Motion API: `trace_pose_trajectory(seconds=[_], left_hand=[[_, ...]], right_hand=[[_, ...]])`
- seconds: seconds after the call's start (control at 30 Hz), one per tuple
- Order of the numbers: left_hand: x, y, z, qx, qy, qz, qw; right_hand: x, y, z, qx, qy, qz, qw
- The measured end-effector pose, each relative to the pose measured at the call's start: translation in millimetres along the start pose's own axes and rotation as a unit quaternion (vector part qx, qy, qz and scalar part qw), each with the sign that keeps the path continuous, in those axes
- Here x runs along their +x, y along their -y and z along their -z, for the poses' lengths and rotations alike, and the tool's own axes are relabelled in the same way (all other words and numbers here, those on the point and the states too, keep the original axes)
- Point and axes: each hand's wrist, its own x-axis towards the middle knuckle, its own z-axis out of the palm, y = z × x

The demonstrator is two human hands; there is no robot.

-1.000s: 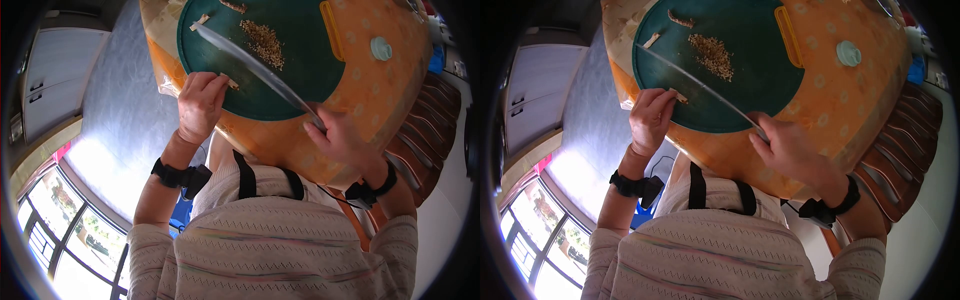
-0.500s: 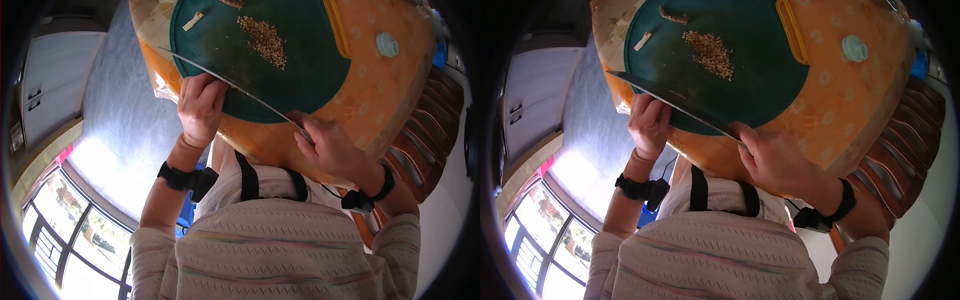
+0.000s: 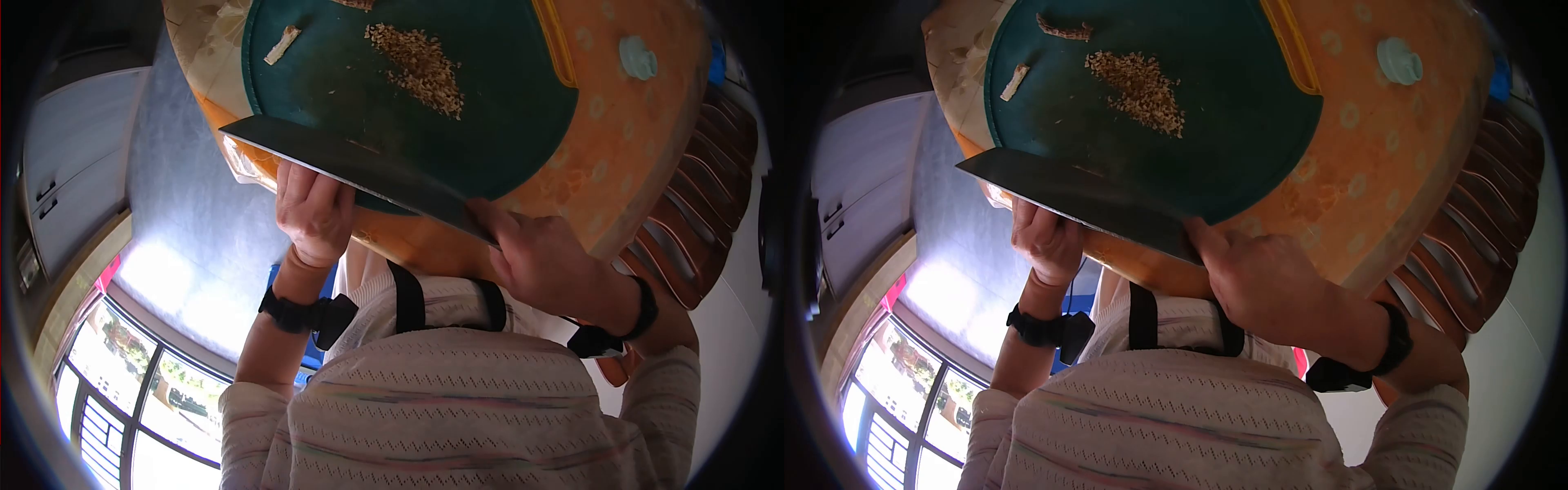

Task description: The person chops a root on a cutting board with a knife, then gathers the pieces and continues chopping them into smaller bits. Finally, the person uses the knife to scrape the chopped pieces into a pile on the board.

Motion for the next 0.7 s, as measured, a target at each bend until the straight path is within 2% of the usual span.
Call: trace_pose_trajectory(seconds=[0.37, 0.5, 0.7], left_hand=[[0.4, 2.0, -1.0, -0.002, -0.005, -0.024, 1.000], [1.0, -0.9, -2.1, -0.013, -0.019, -0.027, 0.999], [-0.4, -0.3, -5.2, -0.011, -0.050, -0.025, 0.998]], right_hand=[[20.8, 4.2, 2.3, 0.058, 0.086, -0.058, 0.993], [37.9, 6.2, -6.9, 0.073, 0.022, -0.013, 0.997], [36.8, 8.7, 5.1, 0.097, 0.021, -0.020, 0.995]])
